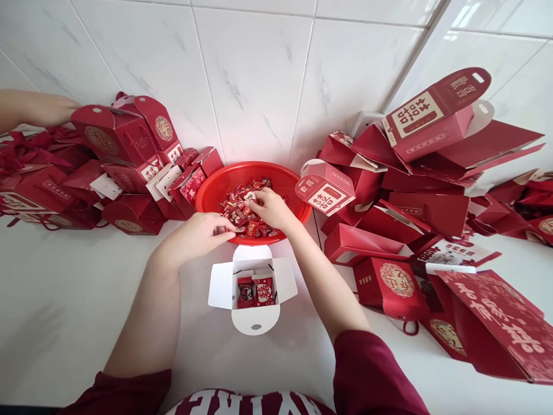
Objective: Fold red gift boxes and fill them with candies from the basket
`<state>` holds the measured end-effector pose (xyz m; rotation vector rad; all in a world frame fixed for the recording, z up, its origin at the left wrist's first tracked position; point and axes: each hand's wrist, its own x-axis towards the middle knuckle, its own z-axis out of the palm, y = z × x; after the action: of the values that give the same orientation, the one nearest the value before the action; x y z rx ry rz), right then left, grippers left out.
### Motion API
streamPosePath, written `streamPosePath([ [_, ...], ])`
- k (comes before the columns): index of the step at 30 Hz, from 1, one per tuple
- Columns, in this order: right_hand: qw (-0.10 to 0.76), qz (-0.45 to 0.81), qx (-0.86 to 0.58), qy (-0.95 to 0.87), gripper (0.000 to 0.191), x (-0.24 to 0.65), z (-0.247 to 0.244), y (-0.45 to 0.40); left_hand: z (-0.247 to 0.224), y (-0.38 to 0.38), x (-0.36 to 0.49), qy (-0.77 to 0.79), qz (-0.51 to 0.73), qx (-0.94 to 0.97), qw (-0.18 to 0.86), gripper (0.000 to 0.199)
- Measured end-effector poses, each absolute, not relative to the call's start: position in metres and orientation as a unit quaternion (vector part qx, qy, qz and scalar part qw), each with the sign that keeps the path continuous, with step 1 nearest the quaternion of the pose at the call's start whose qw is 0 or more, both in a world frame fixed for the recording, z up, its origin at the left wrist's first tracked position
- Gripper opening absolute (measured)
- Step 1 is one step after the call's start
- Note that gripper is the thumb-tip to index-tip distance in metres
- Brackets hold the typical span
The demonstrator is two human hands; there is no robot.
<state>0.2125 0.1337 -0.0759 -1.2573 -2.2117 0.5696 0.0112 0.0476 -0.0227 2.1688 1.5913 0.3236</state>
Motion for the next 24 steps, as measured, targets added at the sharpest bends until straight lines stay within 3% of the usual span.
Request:
streamPosePath([
  [3,0.41,0.293,-0.434,-0.747,0.036,0.218,-0.065,0.102,-0.019,0.046,0.018,0.548,0.222,0.771,0.238,0.027],
  [6,0.479,0.457,-0.329,-0.673,0.028,0.222,-0.056,0.073,-0.017,0.045,0.026,0.51,0.291,0.768,0.257,0.029],
  [10,0.494,0.55,-0.276,-0.615,0.025,0.226,-0.054,0.054,-0.015,0.045,0.032,0.467,0.368,0.753,0.282,0.021],
  [14,0.507,0.498,-0.318,-0.628,0.019,0.228,-0.064,0.055,-0.014,0.045,0.032,0.459,0.374,0.743,0.312,0.023],
  [18,0.513,0.489,-0.371,-0.6,0.047,0.23,-0.074,0.061,-0.017,0.047,0.035,0.488,0.321,0.73,0.354,0.028],
  [24,0.515,0.556,-0.36,-0.544,0.03,0.235,-0.07,0.06,-0.027,0.055,0.035,0.455,0.364,0.691,0.428,0.024],
])
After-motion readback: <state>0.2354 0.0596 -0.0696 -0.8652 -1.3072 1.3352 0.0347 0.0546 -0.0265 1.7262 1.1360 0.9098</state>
